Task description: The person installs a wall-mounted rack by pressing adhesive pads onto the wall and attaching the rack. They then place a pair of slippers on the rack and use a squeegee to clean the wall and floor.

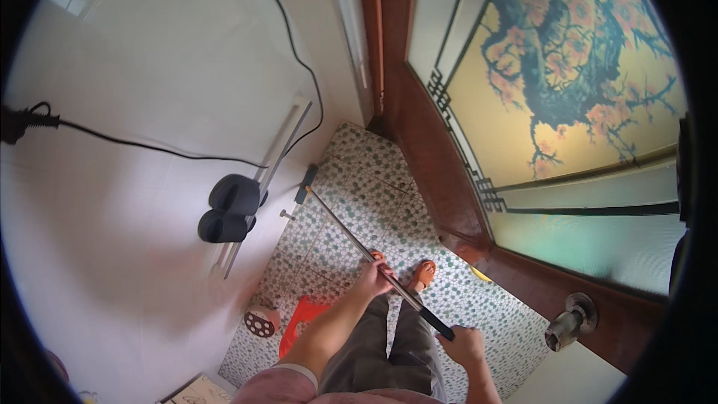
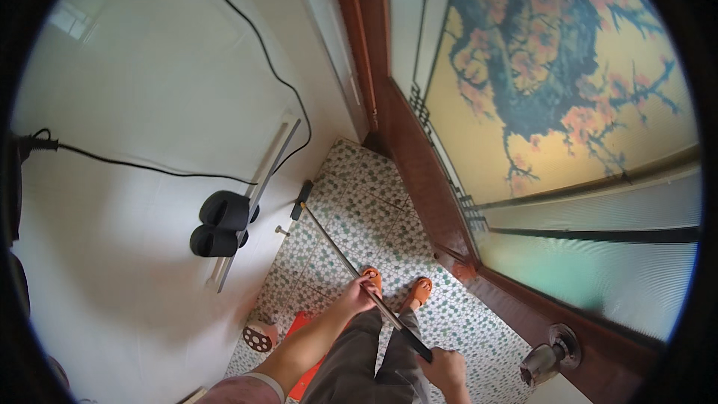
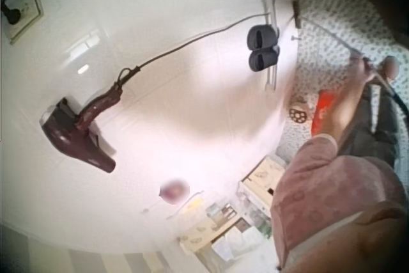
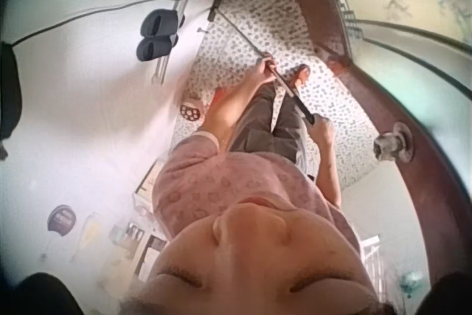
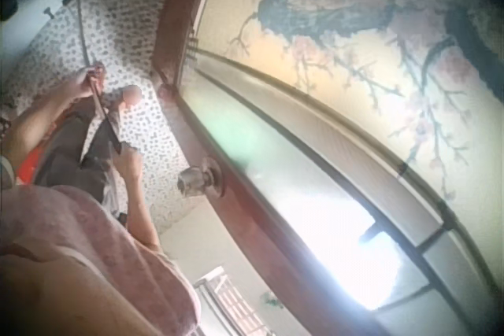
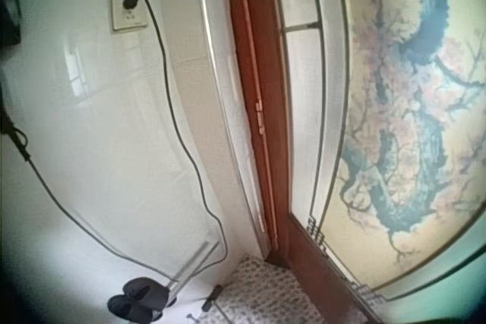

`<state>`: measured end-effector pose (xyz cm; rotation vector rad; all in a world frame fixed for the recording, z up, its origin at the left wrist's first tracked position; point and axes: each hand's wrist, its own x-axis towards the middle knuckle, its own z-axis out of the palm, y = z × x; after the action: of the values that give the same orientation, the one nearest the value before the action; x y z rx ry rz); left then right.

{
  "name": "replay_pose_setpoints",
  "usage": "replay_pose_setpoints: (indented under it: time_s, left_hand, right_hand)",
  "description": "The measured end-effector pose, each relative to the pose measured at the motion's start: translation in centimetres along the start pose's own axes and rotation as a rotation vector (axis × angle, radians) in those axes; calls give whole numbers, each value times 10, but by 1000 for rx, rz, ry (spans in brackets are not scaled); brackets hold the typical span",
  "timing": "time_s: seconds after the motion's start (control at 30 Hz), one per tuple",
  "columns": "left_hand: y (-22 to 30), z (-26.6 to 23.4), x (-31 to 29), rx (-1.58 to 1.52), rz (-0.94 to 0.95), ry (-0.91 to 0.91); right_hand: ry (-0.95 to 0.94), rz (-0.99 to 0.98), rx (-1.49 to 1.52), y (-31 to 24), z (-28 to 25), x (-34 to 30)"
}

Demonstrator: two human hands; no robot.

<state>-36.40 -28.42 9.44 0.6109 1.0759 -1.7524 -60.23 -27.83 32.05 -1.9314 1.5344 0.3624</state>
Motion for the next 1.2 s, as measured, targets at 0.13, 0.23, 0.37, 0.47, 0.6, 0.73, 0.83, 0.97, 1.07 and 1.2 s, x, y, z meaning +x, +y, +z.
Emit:
replay_pose_setpoints:
  time_s: [0.13,0.23,0.37,0.47,0.6,0.73,0.83,0.97,1.07,1.2]
  left_hand:
    - [-42,-11,-32,6,-78,53]
    - [-65,-18,-56,22,-57,146]
    - [-95,-35,-68,-89,85,251]
    - [-114,-52,-53,-119,318,364]
    - [-90,-66,-36,-62,490,215]
    - [-49,-64,-72,-178,543,-154]
    - [-52,-55,-133,-379,622,90]
    - [-89,-43,-210,-370,651,29]
    - [-117,-39,-252,-446,610,-28]
    - [-150,-53,-283,-604,479,-339]
  right_hand:
    - [-221,118,41,-8,-45,-36]
    - [-219,119,89,-30,-72,-63]
    - [-327,182,336,-24,-92,-87]
    - [-154,-44,460,19,-103,-104]
    - [980,241,648,98,-145,-105]
    - [1256,-279,784,129,-186,-89]
    - [1118,-422,404,119,-202,-78]
    - [876,-725,779,96,-224,-88]
    - [882,-768,499,82,-237,-108]
    - [786,-830,449,74,-235,-132]
